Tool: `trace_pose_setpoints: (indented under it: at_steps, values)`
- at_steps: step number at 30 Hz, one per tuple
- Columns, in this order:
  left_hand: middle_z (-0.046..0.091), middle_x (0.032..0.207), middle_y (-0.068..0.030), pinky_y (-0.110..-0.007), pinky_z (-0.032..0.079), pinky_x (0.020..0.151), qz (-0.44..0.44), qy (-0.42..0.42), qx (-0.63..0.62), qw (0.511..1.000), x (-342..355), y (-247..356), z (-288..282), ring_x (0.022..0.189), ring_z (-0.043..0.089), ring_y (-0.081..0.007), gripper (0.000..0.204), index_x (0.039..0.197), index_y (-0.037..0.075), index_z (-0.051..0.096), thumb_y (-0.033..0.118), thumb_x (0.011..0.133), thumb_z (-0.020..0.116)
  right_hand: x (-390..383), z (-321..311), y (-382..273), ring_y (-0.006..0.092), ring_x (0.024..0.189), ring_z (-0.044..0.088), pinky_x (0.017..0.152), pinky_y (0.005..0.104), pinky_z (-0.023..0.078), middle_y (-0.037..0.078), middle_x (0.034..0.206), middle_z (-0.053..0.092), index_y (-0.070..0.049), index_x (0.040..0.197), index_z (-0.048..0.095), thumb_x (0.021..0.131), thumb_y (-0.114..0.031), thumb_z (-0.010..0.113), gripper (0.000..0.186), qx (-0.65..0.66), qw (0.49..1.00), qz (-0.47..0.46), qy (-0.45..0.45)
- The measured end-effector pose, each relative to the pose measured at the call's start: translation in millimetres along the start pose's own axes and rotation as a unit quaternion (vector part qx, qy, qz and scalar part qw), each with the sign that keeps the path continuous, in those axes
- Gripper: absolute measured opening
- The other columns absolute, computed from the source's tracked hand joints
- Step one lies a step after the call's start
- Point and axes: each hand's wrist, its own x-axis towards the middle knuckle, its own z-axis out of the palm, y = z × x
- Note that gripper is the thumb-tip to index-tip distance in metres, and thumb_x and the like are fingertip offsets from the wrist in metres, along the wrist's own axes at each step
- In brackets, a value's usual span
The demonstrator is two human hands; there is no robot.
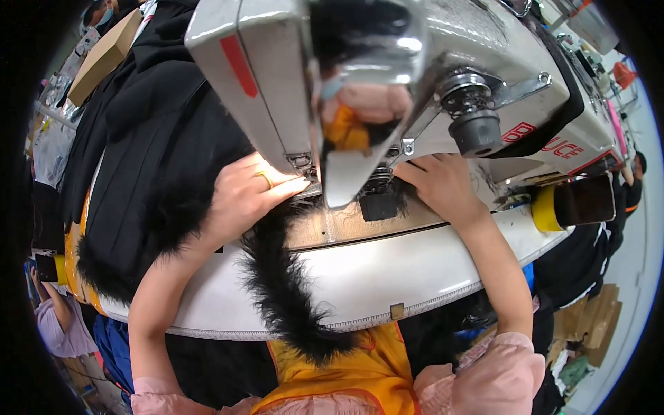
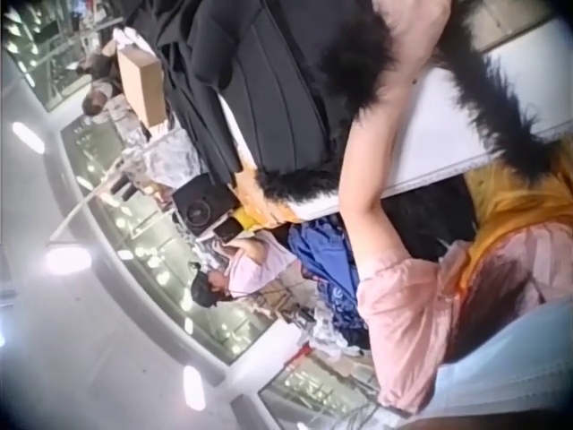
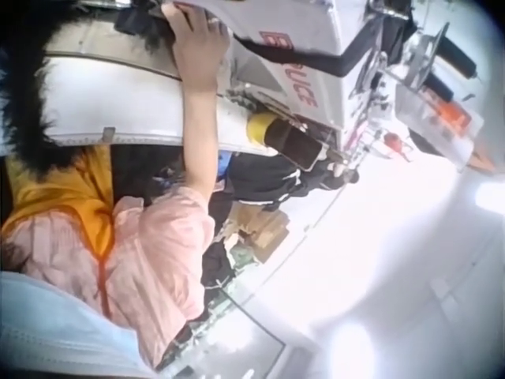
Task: Sewing black faux fur trim onto a black garment using an industrial sewing machine.
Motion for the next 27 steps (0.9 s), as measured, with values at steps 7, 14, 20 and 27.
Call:
trace_pose_setpoints:
  at_steps: [7,14,20,27]
  values:
    - [0.066,0.091,-0.0026,-0.032,0.05,0.083,-0.007,0.015,-0.012,1.0,-6.1,0.7,7.4,0.088,0.063,-0.0195,0.018,0.086,0.011,0.067,0.013,0.068,0.067,5.5,-12.2,-4.7,0.0197,0.073,0.06,0.065,0.0347,0.043,0.0,0.087,0.061,-0.017,0.087,0.063,0.066,-0.004,0.056,0.026,0.021,0.999,-0.023,0.027]
    - [0.064,0.088,0.0015,-0.029,0.046,0.083,-0.029,0.028,0.039,0.998,-3.2,1.0,1.6,0.088,0.06,-0.0153,0.018,0.087,0.014,0.066,0.013,0.071,0.059,11.1,24.1,-32.3,0.024,0.091,0.056,0.083,0.0366,0.045,0.009,0.087,0.058,-0.009,0.087,0.06,0.069,-0.017,0.06,0.02,0.112,0.985,0.12,-0.046]
    - [0.061,0.091,0.0006,-0.027,0.047,0.077,-0.032,-0.075,0.047,0.996,-5.1,24.8,-23.4,0.09,0.059,-0.0129,0.018,0.088,0.01,0.062,0.012,0.072,0.057,13.9,-12.7,-27.1,0.0213,0.09,0.056,0.079,0.0331,0.047,0.005,0.089,0.057,-0.009,0.084,0.062,0.07,-0.014,0.062,0.015,0.062,0.996,-0.01,0.062]
    - [0.06,0.08,0.0016,-0.026,0.048,0.064,-0.014,-0.037,0.06,0.997,-4.1,11.2,-8.2,0.074,0.059,-0.0124,0.022,0.092,0.011,0.065,0.011,0.07,0.06,11.2,-12.3,-20.0,0.0191,0.086,0.056,0.076,0.0315,0.045,-0.001,0.091,0.059,-0.013,0.093,0.064,0.07,-0.01,0.057,0.025,0.074,0.993,0.015,0.093]
